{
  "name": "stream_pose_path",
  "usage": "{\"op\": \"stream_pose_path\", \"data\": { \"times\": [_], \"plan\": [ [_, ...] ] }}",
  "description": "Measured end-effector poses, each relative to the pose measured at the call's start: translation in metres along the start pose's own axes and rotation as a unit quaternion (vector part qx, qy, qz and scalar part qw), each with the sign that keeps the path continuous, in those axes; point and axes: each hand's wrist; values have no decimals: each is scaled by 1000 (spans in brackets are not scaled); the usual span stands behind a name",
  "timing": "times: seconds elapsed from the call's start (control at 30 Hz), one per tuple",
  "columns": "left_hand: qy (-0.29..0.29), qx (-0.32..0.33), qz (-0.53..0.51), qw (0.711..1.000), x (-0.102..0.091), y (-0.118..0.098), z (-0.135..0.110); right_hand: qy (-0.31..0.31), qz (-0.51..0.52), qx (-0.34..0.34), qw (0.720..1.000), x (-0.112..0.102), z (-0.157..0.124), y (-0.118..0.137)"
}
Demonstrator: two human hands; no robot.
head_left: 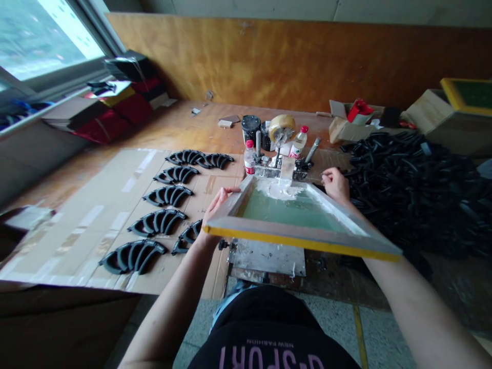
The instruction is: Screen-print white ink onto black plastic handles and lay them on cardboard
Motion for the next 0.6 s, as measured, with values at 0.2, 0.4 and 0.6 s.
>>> {"op": "stream_pose_path", "data": {
  "times": [0.2,0.4,0.6],
  "plan": [
    [-26,17,-41,999,31,-14,39,147,25,-149,978,49,-82,-8],
    [-24,-87,-1,996,26,42,10,177,-35,-240,954,58,-105,24],
    [80,-291,30,953,12,112,-57,197,-30,-259,945,67,-104,28]
  ]
}}
Point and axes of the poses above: each hand's wrist, its own z-axis towards the middle knuckle, its own x-axis out of the palm, y = z × x, and after that the axes turned 3 degrees about -z, right-handed
